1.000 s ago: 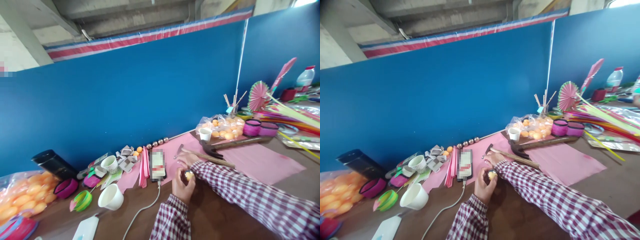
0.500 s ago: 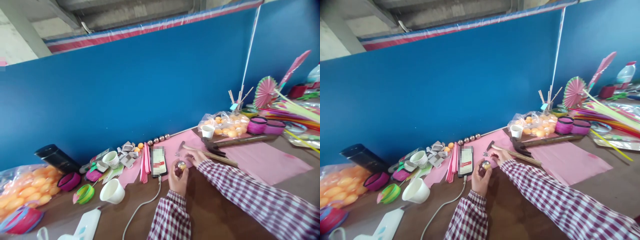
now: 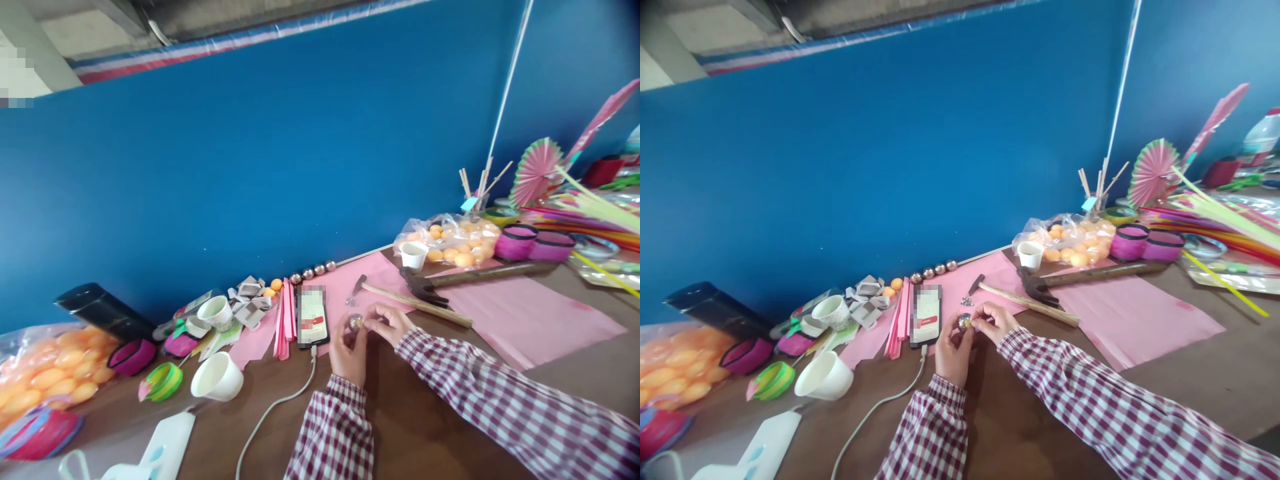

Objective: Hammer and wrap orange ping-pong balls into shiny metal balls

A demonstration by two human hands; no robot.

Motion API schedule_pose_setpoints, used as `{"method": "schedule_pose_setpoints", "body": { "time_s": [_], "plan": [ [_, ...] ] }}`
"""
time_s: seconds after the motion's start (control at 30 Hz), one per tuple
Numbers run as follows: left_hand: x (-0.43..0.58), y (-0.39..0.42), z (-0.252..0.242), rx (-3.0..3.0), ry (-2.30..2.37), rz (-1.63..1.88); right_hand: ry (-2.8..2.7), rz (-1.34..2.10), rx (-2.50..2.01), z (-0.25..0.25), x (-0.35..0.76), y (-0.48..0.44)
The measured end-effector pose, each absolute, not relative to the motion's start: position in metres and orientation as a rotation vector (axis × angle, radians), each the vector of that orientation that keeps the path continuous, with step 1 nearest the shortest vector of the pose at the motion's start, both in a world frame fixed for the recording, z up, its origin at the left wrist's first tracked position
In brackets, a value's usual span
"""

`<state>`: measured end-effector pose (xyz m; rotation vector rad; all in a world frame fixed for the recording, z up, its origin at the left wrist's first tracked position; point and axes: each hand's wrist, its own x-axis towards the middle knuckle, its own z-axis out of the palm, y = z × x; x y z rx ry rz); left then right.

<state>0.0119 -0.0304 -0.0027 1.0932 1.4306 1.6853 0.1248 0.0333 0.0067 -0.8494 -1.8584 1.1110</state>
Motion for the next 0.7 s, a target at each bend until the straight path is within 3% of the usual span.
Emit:
{"method": "schedule_pose_setpoints", "body": {
  "time_s": [0.7],
  "plan": [
    [0.0099,-0.0325,0.0011,1.143,1.461,1.661,-1.86,1.144,-0.797,-0.0014,0.1265,0.033]
  ]
}}
